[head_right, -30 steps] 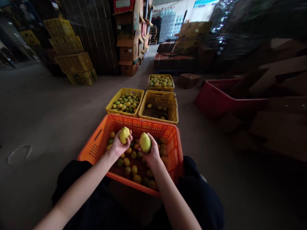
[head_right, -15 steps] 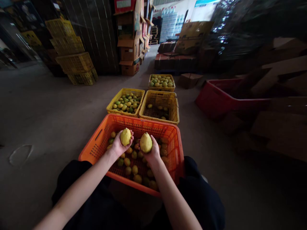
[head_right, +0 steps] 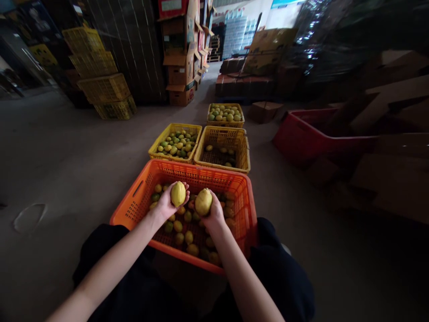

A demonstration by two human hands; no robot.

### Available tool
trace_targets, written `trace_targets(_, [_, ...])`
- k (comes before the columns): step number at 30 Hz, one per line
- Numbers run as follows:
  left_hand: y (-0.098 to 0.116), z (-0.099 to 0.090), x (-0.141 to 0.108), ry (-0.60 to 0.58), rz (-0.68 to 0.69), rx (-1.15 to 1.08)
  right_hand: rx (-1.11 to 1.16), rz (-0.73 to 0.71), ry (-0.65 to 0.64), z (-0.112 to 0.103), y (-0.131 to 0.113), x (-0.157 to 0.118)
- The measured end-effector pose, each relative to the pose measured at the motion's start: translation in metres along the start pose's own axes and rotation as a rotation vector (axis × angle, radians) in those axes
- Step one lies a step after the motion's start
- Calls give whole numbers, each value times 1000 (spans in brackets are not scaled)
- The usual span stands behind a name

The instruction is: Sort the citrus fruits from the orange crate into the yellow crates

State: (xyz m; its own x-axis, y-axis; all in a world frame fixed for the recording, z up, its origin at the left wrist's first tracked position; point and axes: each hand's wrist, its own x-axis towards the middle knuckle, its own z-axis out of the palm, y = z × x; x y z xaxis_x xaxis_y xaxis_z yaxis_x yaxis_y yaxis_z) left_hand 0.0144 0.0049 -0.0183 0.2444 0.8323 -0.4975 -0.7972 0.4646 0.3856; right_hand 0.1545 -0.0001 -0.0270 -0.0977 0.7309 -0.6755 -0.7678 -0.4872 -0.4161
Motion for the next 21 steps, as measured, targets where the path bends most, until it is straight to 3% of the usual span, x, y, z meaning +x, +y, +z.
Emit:
trace_targets(5, [2,2,-2,74,8,-64,3,-91,-13,-1,-2,-2])
trace_targets(13, [3,-1,-2,142,8,-106,-127,98,-86,0,-4,0])
trace_targets(16, [3,-4,-4,139,31,-96,-73,26,-58,1,-1,-1])
trace_targets(21, [9,-9,-9,272,150,-102,-22,-56,-13,-5,0,7])
